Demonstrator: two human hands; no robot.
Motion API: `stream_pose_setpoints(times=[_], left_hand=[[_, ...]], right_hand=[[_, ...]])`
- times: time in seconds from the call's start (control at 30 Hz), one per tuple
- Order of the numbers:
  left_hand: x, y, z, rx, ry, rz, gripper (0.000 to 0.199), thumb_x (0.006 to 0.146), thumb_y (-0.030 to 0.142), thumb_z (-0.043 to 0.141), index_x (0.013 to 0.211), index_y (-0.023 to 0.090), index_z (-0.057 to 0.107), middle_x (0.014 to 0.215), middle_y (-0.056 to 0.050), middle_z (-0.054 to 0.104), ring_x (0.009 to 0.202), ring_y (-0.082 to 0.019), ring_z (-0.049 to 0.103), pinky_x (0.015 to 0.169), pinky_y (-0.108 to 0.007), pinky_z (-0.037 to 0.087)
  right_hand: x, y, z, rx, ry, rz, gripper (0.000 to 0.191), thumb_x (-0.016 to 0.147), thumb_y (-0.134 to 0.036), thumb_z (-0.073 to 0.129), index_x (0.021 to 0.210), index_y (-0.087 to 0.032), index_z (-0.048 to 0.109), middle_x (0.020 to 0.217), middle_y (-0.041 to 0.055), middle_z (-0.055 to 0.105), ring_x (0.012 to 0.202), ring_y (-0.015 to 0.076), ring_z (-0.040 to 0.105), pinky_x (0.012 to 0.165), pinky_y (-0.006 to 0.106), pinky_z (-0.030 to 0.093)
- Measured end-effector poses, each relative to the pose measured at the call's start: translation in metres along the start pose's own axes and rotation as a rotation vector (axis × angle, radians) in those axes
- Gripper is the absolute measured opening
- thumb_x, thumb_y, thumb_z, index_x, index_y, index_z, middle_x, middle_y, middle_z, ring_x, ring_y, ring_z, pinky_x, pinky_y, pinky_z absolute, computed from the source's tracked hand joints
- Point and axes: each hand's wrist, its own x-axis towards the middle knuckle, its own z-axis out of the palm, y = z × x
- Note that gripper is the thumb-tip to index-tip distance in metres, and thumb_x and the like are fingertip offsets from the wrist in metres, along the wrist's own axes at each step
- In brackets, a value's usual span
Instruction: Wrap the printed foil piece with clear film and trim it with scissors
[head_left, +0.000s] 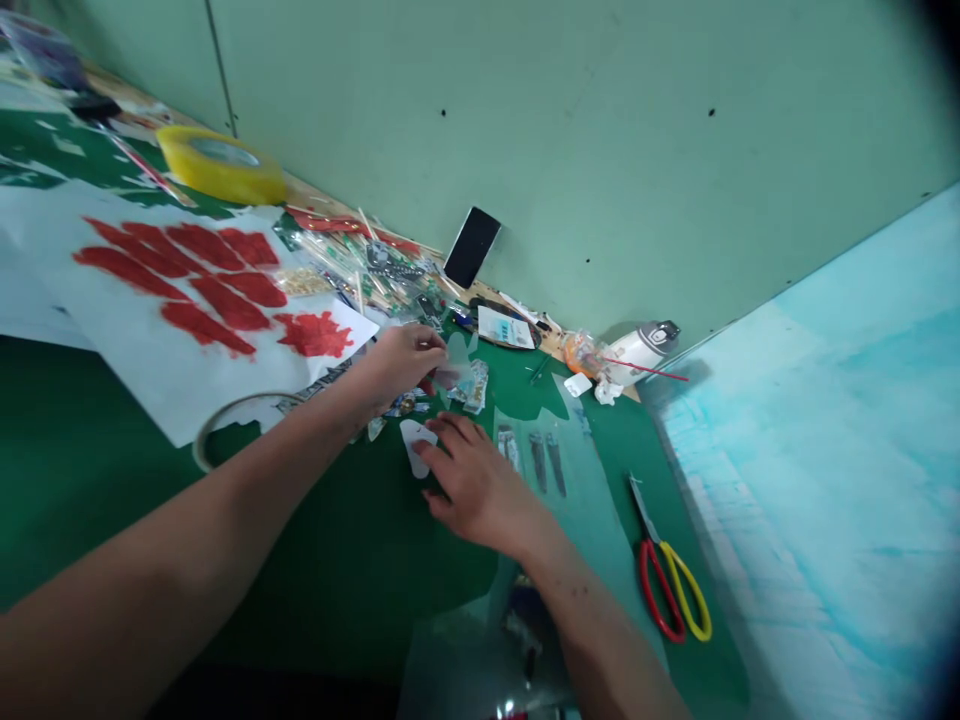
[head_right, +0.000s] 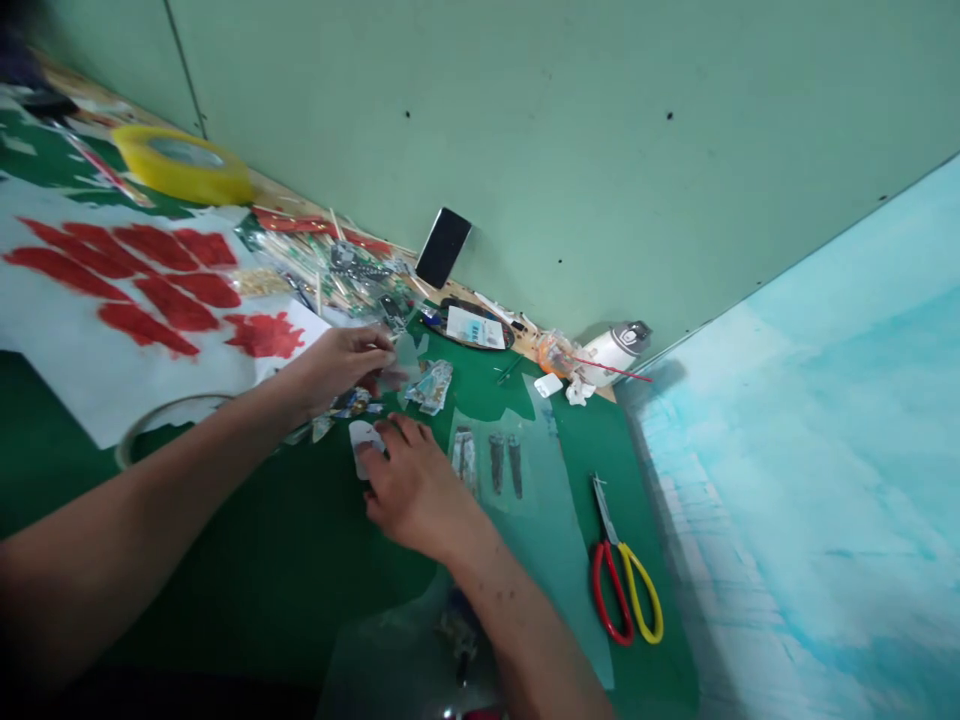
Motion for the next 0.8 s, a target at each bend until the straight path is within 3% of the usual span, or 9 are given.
stream_pose_setpoints(times=[0.17,0.3,0.8], left_hand=[[-0.004,0.003,0.003,-0.057,-0.053,0.017,0.008,0.079,0.017,0.06,0.073,0.019,0.056,0.061,-0.001,0.065,0.065,-0.02,0.071,0.044,-0.022,0.049],[-0.007,0.007,0.001,-0.106,-0.066,0.023,0.009,0.079,0.016,0.059,0.072,0.02,0.055,0.061,-0.001,0.066,0.064,-0.018,0.07,0.045,-0.021,0.049],[-0.011,0.015,-0.002,-0.135,-0.096,0.017,0.012,0.083,0.012,0.057,0.073,0.017,0.054,0.067,-0.004,0.069,0.069,-0.019,0.071,0.049,-0.024,0.048]], right_hand=[[0.019,-0.006,0.004,-0.193,-0.115,-0.016,0.03,0.091,-0.011,0.05,0.12,-0.005,0.055,0.111,0.0192,0.064,0.111,0.0309,0.056,0.093,0.043,0.049],[0.028,-0.003,0.002,-0.322,-0.165,-0.101,0.022,0.089,-0.006,0.046,0.108,-0.005,0.058,0.098,0.0188,0.066,0.089,0.0297,0.061,0.074,0.04,0.052],[0.02,-0.008,0.003,-0.361,-0.144,-0.099,0.032,0.093,-0.003,0.039,0.12,-0.003,0.056,0.102,0.0201,0.064,0.094,0.0289,0.058,0.078,0.039,0.052]])
